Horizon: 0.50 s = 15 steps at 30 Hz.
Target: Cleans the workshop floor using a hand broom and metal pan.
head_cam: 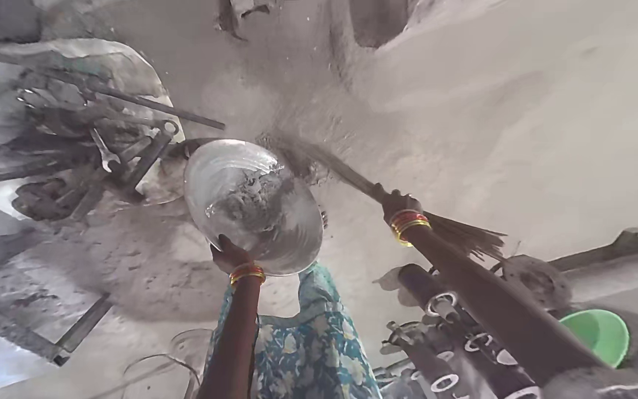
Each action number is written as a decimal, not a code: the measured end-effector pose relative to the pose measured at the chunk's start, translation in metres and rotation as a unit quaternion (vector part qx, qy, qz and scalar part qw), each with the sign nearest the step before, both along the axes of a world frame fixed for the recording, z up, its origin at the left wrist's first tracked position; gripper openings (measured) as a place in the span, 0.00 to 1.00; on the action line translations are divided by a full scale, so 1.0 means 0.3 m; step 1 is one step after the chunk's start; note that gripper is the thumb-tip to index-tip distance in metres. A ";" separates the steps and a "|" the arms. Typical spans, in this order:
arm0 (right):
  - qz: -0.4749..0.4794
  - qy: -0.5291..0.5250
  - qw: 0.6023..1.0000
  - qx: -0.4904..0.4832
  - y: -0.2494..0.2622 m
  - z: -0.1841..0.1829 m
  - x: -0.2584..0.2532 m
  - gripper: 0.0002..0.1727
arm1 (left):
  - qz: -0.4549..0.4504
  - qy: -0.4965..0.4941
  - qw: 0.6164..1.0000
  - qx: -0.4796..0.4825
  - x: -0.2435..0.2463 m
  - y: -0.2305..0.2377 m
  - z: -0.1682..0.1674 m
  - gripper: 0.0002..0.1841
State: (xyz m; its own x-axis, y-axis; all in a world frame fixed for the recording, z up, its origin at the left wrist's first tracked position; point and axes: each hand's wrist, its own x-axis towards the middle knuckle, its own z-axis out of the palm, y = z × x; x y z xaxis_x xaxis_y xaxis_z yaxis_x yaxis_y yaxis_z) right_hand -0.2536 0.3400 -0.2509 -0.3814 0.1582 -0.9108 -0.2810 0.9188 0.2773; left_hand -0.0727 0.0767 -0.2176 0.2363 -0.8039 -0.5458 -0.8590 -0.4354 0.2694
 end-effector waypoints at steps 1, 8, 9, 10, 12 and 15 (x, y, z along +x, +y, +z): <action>-0.019 0.038 0.999 0.014 0.040 -0.004 -0.005 0.50 | -0.002 0.002 1.000 -0.003 0.004 0.005 0.001 0.24; -0.142 0.022 0.989 0.028 0.026 -0.187 0.052 0.43 | 0.007 0.012 1.000 -0.005 -0.010 0.014 0.007 0.24; -0.134 -0.005 0.991 0.018 -0.011 -0.177 0.088 0.44 | 0.009 0.013 1.000 -0.006 -0.010 0.011 0.008 0.24; -0.130 -0.023 0.991 0.010 -0.017 -0.160 0.129 0.46 | 0.009 0.015 1.000 -0.006 -0.006 0.012 0.012 0.24; -0.122 -0.042 0.992 0.001 0.019 -0.093 0.179 0.50 | 0.009 0.023 1.000 -0.008 -0.005 0.017 0.011 0.23; -0.178 -0.051 0.983 -0.001 0.085 0.049 0.221 0.49 | 0.025 0.035 0.999 -0.007 -0.002 0.024 0.008 0.24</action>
State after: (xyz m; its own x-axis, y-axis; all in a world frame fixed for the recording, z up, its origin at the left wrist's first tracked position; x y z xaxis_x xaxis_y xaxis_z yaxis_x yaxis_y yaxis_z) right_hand -0.1872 0.3656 -0.2360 -0.2096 0.2623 -0.9419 0.0317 0.9647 0.2616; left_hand -0.0732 0.0839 -0.2153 0.2379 -0.7999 -0.5509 -0.8147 -0.4732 0.3353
